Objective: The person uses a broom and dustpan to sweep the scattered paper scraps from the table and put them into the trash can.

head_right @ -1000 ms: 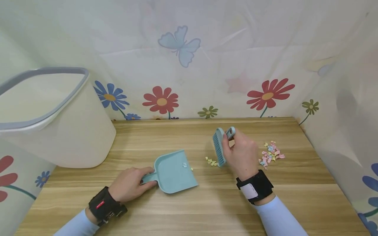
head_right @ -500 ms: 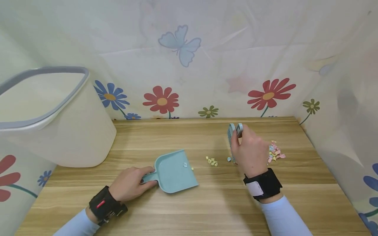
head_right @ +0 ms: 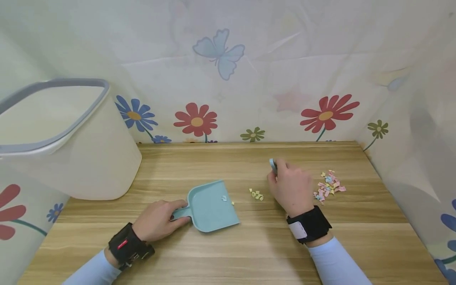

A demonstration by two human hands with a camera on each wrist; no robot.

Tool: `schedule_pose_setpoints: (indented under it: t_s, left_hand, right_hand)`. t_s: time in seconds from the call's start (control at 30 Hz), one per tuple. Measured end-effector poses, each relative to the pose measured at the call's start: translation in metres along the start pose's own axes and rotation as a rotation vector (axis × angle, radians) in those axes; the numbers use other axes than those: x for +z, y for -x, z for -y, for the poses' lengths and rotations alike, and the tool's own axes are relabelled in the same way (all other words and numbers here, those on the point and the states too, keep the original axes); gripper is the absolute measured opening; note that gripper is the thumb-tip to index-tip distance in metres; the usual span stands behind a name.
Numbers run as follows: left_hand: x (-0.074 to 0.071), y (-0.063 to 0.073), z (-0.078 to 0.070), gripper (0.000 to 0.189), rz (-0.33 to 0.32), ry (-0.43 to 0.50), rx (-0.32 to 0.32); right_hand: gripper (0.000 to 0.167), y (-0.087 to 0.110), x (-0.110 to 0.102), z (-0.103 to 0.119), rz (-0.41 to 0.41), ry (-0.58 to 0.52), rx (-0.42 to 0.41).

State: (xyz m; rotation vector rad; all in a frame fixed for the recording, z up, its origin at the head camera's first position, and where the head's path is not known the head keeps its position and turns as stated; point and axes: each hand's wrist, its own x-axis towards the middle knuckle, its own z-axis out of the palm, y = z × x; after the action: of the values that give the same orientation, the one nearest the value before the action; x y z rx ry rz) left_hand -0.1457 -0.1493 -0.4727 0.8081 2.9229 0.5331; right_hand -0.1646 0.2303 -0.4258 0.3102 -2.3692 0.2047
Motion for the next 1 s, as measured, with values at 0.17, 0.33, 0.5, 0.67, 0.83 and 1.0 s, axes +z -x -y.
schedule_pose_setpoints:
  t_s: [0.17,0.33,0.5,0.67,0.83,1.0]
  left_hand:
    - [0.000,-0.002,0.001,0.034,-0.009,0.007,0.018]
    - [-0.001,-0.002,0.001,0.038,-0.023,0.010,0.024]
    - [-0.001,0.000,0.000,0.041,-0.020,0.015,0.010]
    - [0.001,0.001,0.001,0.040,-0.016,0.028,0.005]
    - [0.003,0.000,0.001,0.042,-0.021,0.021,0.002]
    - [0.003,0.000,0.002,0.043,-0.020,0.011,-0.005]
  right_hand:
    - [0.018,0.003,0.008,0.023,-0.007,-0.076,-0.055]
    - [0.018,0.001,0.013,0.053,0.021,-0.123,-0.089]
    - [0.016,-0.004,0.017,0.083,0.033,-0.197,-0.120]
    - [0.009,-0.011,0.018,0.099,0.040,-0.305,-0.092]
    - [0.005,-0.018,0.009,0.089,0.039,-0.454,0.038]
    - [0.004,-0.016,0.004,0.075,0.030,-0.449,0.081]
